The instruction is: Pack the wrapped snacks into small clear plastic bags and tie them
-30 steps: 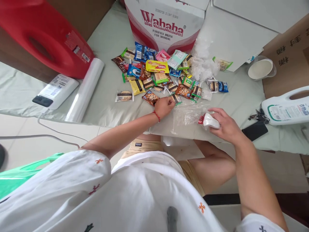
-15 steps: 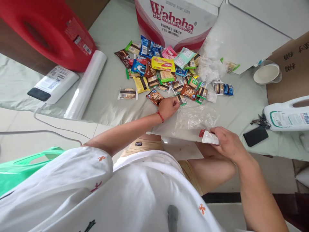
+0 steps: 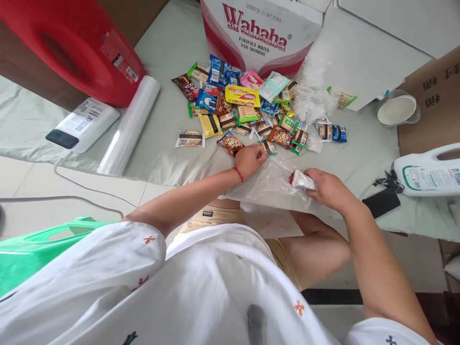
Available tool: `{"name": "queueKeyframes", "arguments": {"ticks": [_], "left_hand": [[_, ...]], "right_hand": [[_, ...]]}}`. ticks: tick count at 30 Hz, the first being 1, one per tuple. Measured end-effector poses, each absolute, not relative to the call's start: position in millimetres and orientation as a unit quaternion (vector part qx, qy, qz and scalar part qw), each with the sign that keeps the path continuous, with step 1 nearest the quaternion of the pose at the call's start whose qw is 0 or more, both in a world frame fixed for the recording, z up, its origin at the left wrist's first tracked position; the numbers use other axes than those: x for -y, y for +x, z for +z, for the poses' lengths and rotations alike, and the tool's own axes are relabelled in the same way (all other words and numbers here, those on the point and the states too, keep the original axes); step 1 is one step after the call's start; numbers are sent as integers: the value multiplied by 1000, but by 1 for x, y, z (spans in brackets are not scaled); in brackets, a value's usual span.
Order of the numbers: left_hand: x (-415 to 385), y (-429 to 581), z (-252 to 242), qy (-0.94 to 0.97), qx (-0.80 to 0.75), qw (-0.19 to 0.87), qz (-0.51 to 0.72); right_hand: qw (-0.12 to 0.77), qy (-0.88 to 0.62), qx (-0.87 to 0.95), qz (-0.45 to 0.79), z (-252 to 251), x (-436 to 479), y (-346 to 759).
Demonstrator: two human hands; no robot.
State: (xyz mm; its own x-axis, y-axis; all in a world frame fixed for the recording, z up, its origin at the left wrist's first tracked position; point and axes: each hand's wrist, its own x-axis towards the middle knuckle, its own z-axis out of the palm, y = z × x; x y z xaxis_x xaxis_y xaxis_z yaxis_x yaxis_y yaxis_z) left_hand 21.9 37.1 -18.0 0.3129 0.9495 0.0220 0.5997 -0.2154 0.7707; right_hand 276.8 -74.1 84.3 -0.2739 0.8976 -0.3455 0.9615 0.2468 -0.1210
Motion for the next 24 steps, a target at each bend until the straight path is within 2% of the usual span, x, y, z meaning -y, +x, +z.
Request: {"name": "queueKeyframes", "arguments": {"ticks": [6, 10, 12, 15, 19, 24], "left_hand": [[-38, 21, -19, 736, -527, 339, 257], [-39, 19, -19, 735, -517, 354, 261], [-38, 17, -19, 739, -504, 360, 264], [-36, 14, -19, 749, -488, 360, 268], [-34, 12, -20, 758, -474, 358, 272], [-33, 12, -21, 752, -473, 357, 289]], "right_hand": [[49, 608, -791, -48, 91, 162, 283], [9, 613, -789, -32, 70, 223, 267], [-8, 603, -795, -65, 54, 252, 252], [-23, 592, -782, -193, 46, 290, 233], [-61, 637, -679, -361, 79, 307, 242], [-162, 869, -406, -233, 119, 260, 295]]}}
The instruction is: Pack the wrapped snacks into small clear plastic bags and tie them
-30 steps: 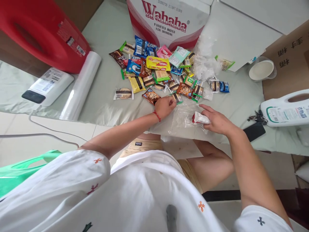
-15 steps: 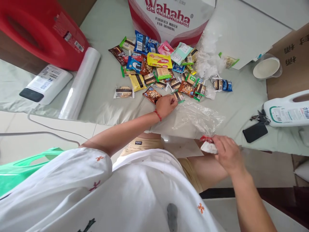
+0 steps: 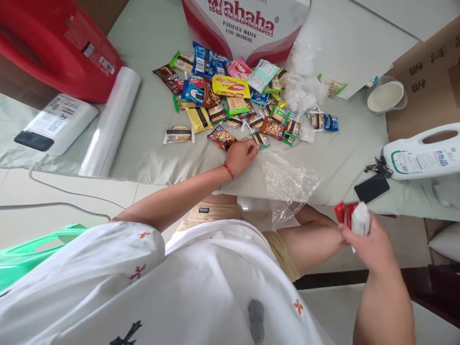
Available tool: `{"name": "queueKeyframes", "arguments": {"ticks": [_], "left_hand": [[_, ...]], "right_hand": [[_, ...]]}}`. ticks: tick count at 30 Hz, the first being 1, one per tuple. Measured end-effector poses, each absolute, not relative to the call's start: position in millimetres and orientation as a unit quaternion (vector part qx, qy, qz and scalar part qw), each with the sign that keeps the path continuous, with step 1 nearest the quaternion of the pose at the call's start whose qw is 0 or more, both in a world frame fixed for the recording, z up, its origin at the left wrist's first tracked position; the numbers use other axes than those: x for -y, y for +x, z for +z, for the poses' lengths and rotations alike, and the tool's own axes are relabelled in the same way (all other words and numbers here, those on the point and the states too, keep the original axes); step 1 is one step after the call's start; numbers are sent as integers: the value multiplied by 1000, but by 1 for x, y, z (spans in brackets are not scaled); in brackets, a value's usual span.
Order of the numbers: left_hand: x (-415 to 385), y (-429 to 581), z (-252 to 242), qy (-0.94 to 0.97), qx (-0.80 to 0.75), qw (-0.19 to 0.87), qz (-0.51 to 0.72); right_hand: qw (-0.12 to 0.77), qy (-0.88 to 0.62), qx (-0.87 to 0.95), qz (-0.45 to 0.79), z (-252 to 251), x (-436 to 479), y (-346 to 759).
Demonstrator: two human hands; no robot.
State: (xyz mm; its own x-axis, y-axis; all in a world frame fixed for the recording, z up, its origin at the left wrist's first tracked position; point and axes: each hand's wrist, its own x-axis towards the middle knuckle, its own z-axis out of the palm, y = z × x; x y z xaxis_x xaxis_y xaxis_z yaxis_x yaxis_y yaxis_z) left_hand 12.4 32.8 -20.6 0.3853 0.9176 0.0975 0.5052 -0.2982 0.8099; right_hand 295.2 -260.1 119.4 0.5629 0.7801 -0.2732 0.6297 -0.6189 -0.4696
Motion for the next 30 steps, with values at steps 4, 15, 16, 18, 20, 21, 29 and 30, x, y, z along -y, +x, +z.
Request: {"name": "queueKeyframes", "arguments": {"ticks": [4, 15, 16, 18, 20, 21, 29, 30], "left_hand": [[-32, 13, -21, 753, -473, 353, 290], [-48, 10, -15, 699, -474, 471, 255], [-53, 11, -14, 674, -475, 508, 249], [-60, 13, -13, 634, -480, 558, 234], [-64, 15, -10, 630, -502, 549, 222], [-64, 17, -9, 641, -518, 523, 216], [-40, 30, -1, 725, -586, 292, 214], [-40, 32, -2, 722, -588, 289, 224]], "right_hand": [[315, -786, 307, 435, 104, 195, 295], [216, -675, 614, 347, 71, 152, 160], [159, -634, 691, 310, 70, 153, 143], [42, -559, 796, 229, 62, 153, 112], [-55, -514, 839, 171, 48, 151, 88], [-89, -497, 848, 157, 40, 151, 79], [-138, -473, 844, 211, 14, 167, 74], [-129, -479, 836, 235, 13, 170, 79]]}}
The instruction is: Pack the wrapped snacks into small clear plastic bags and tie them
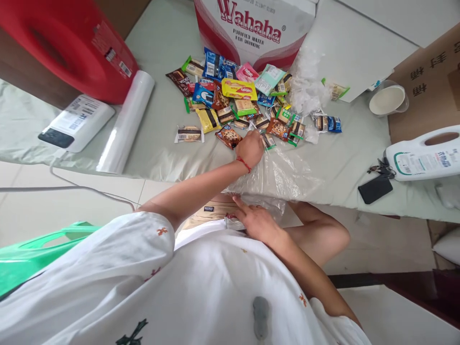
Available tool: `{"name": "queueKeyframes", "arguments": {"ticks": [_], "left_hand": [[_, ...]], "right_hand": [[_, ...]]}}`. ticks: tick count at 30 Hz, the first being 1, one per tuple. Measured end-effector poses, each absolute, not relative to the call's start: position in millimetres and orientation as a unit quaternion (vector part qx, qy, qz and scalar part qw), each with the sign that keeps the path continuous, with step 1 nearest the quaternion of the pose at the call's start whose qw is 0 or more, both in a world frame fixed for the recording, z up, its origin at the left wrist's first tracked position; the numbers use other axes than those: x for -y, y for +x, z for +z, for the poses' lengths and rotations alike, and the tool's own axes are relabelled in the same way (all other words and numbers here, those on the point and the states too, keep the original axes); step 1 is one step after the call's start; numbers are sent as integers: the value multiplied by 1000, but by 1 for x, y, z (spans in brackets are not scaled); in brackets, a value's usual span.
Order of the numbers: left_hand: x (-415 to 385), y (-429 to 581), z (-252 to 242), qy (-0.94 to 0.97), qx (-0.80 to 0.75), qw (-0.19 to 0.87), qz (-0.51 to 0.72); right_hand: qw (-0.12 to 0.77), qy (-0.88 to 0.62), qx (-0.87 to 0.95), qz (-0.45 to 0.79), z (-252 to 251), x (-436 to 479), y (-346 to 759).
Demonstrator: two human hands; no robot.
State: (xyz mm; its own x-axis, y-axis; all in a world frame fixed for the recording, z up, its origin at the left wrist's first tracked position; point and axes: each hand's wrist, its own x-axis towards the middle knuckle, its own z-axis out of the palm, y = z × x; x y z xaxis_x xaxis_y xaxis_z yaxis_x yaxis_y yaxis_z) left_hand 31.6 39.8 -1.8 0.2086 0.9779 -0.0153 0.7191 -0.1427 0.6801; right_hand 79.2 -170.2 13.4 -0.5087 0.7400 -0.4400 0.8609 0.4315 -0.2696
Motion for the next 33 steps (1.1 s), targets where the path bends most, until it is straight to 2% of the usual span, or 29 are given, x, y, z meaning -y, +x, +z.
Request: {"name": "queueKeyframes", "arguments": {"ticks": [4, 8, 11, 13, 19, 24, 33], "left_hand": [[-51, 36, -8, 691, -606, 295, 262], [-57, 37, -12, 682, -610, 291, 279], [-54, 37, -11, 696, -608, 276, 266], [-52, 37, -10, 699, -611, 268, 257], [-59, 33, -6, 714, -600, 275, 233], [-65, 18, 2, 746, -581, 266, 188], [-63, -2, -1, 770, -574, 230, 156]], "right_hand": [[63, 531, -767, -355, 25, 191, 117], [-22, 621, -647, -442, 72, 211, 169], [-156, 730, -562, -356, 111, 201, 190], [-195, 771, -532, -290, 122, 178, 189], [-78, 795, -580, -157, 86, 92, 147], [15, 765, -639, -75, 44, 77, 133], [27, 669, -742, -38, 37, 86, 148]]}}
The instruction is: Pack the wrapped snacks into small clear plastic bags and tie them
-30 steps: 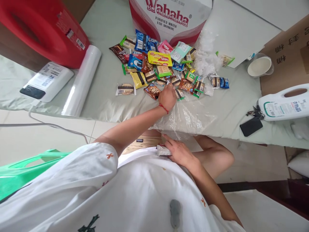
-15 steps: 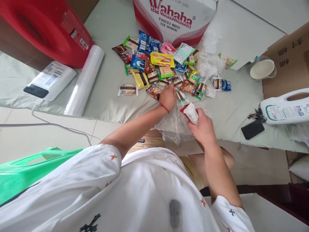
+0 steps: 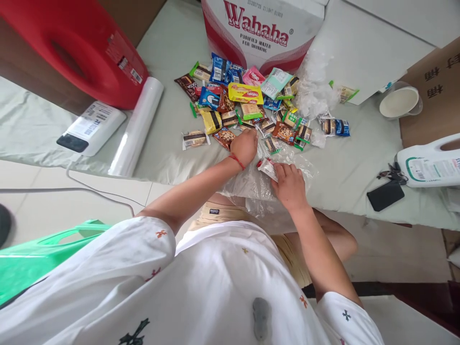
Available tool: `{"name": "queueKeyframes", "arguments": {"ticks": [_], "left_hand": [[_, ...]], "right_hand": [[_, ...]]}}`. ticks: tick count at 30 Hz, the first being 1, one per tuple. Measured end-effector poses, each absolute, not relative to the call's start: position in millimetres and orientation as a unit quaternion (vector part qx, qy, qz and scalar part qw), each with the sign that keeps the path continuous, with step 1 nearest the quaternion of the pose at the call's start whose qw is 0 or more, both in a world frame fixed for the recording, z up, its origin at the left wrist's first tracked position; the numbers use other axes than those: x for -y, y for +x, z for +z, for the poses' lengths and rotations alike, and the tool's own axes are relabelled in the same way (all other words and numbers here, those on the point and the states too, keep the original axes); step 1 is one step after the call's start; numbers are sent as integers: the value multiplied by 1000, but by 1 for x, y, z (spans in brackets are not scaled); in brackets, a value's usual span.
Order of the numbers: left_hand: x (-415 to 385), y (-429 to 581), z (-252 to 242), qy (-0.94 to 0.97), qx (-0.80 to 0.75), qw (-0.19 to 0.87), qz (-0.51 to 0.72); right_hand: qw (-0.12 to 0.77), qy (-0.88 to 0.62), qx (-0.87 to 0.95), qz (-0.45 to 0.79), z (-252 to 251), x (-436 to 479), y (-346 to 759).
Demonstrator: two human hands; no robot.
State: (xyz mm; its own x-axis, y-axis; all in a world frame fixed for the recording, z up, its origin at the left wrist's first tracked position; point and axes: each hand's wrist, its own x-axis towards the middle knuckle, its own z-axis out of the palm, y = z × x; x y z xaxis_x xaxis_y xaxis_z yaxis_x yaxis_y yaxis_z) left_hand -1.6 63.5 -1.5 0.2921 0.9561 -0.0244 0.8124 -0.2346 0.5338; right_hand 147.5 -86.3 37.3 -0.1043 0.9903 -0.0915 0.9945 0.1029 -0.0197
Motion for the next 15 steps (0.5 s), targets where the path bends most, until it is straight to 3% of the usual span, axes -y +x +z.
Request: {"name": "queueKeyframes", "arguments": {"ticks": [9, 15], "left_hand": [[-64, -2, -3, 780, -577, 203, 136], [-63, -2, -7, 783, -578, 183, 140]], "right_hand": [[-22, 708, -705, -35, 35, 90, 137], [27, 750, -654, -89, 37, 75, 132]]}}
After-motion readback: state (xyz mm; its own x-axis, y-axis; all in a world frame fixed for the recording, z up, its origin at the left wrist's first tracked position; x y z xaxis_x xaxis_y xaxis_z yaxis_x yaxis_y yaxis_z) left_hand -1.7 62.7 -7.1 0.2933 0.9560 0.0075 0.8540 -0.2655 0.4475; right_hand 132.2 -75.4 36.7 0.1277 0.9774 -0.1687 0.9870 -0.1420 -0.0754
